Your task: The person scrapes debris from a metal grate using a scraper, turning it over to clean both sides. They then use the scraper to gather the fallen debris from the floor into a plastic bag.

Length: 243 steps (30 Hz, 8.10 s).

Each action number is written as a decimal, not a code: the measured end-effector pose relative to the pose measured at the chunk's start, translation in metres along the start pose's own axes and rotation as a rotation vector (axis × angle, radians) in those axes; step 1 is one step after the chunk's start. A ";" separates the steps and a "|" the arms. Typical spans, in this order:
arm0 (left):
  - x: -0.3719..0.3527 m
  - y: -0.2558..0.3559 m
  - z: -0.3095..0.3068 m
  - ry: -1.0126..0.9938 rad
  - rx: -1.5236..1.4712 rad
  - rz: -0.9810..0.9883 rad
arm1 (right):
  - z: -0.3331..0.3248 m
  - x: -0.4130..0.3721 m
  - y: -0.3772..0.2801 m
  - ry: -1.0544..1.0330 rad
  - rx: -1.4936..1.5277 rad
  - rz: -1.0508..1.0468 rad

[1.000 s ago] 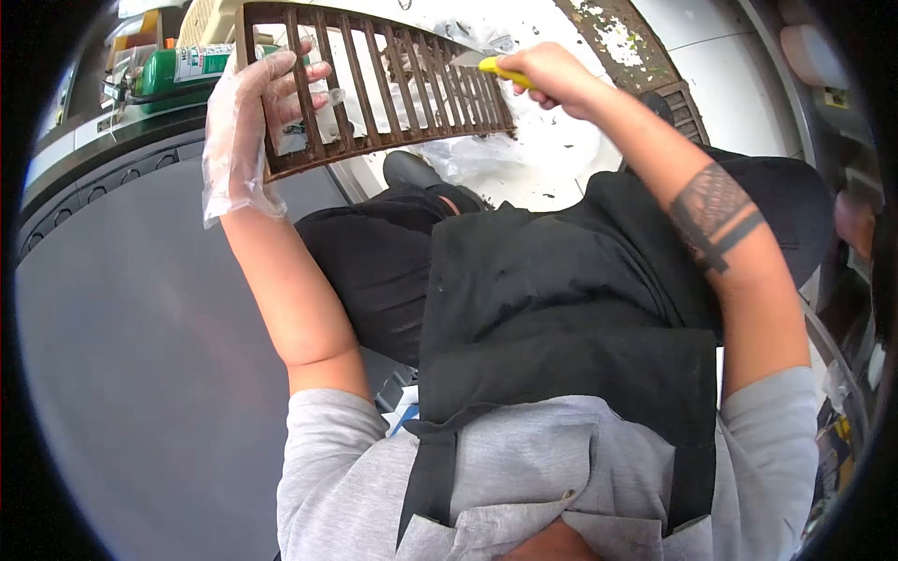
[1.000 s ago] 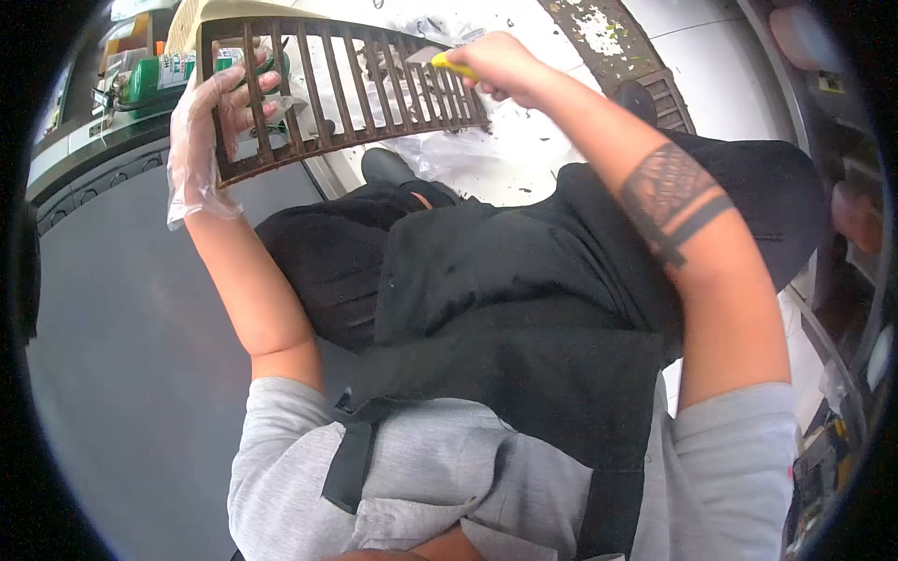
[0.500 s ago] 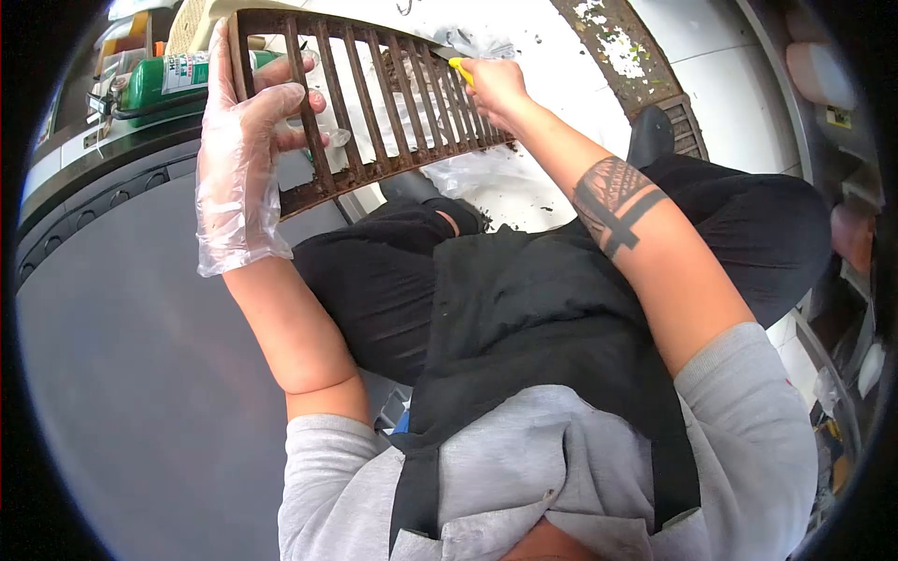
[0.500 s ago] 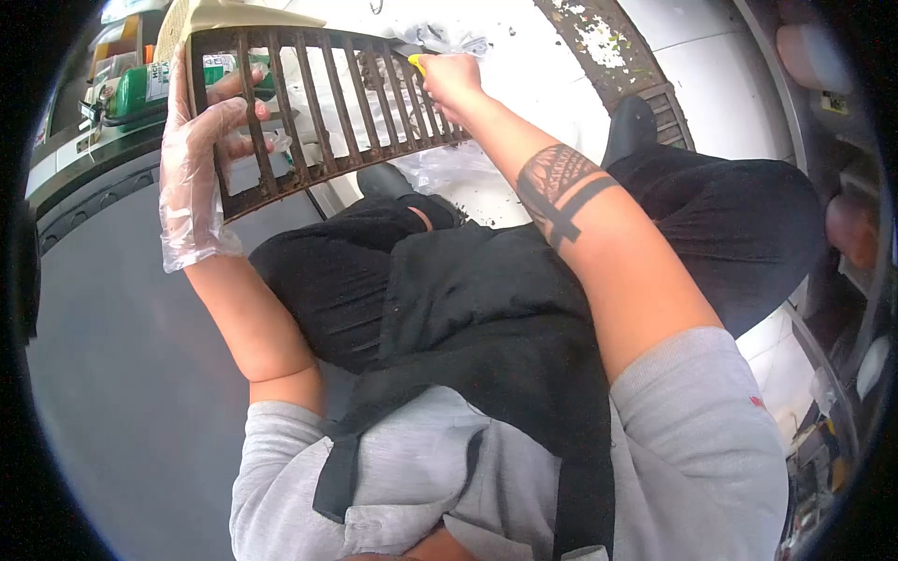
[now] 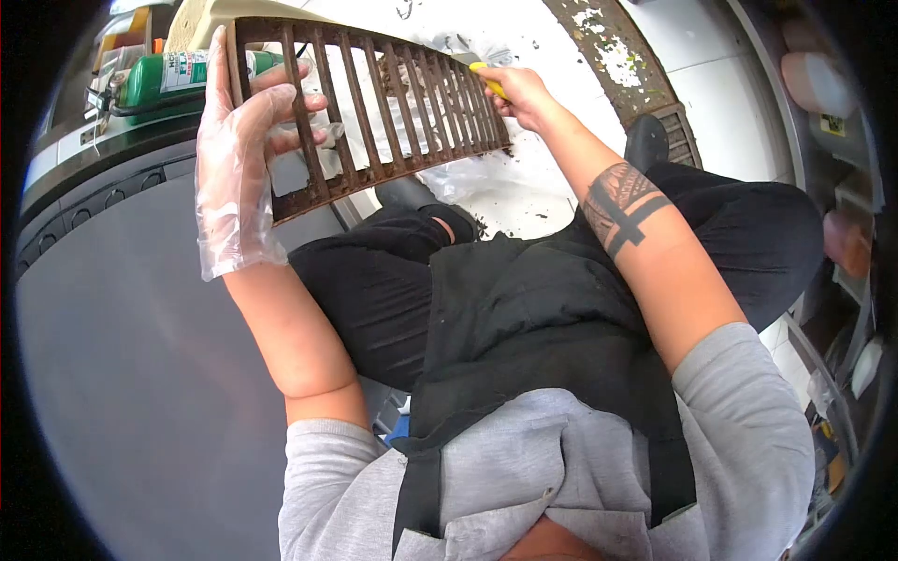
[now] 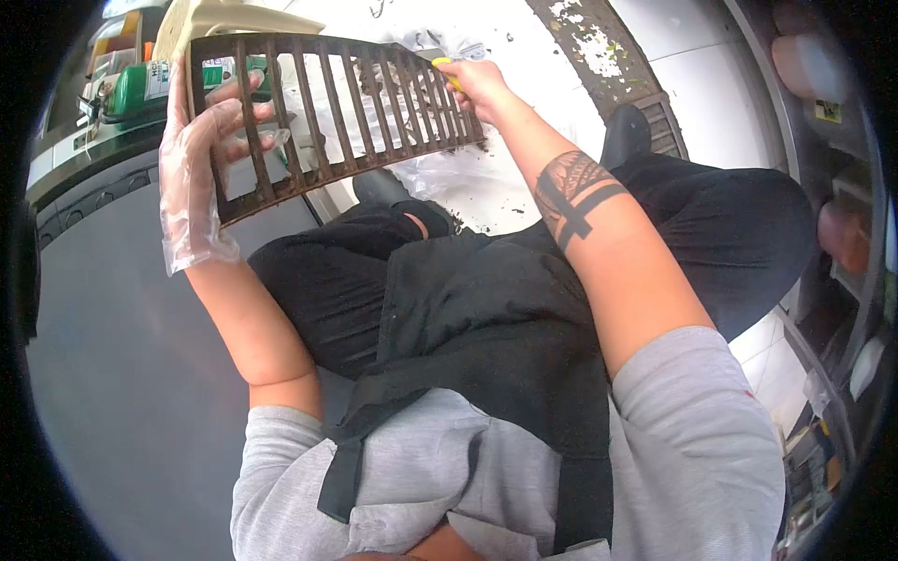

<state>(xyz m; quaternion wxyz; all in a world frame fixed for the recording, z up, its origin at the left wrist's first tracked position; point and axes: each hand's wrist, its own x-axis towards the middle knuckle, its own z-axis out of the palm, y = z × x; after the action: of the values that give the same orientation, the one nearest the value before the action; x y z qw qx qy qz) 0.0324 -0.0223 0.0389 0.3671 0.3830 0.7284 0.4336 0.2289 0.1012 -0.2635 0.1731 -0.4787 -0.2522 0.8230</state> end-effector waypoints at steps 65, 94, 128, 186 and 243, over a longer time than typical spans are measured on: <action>-0.124 0.169 -0.053 -0.171 -0.193 0.134 | -0.058 -0.052 -0.021 0.004 -1.644 -0.506; -0.121 0.177 -0.055 -0.234 -0.234 0.036 | 0.007 0.000 -0.009 0.040 -1.124 -0.869; -0.135 0.172 -0.081 -0.061 0.085 0.205 | -0.023 -0.024 -0.030 -0.131 -1.558 -0.823; -0.133 0.174 -0.056 -0.120 -0.209 0.216 | -0.113 0.024 0.014 0.090 -1.017 -0.358; -0.011 0.122 0.023 -0.565 1.455 0.021 | -0.038 -0.197 -0.220 -0.220 -1.772 -0.761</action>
<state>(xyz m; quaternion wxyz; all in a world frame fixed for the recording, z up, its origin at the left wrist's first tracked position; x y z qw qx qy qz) 0.0870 0.0162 0.1445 0.1909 0.6302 0.7050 -0.2635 0.3668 0.1854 -0.0132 -0.0202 -0.2423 -0.9334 0.2638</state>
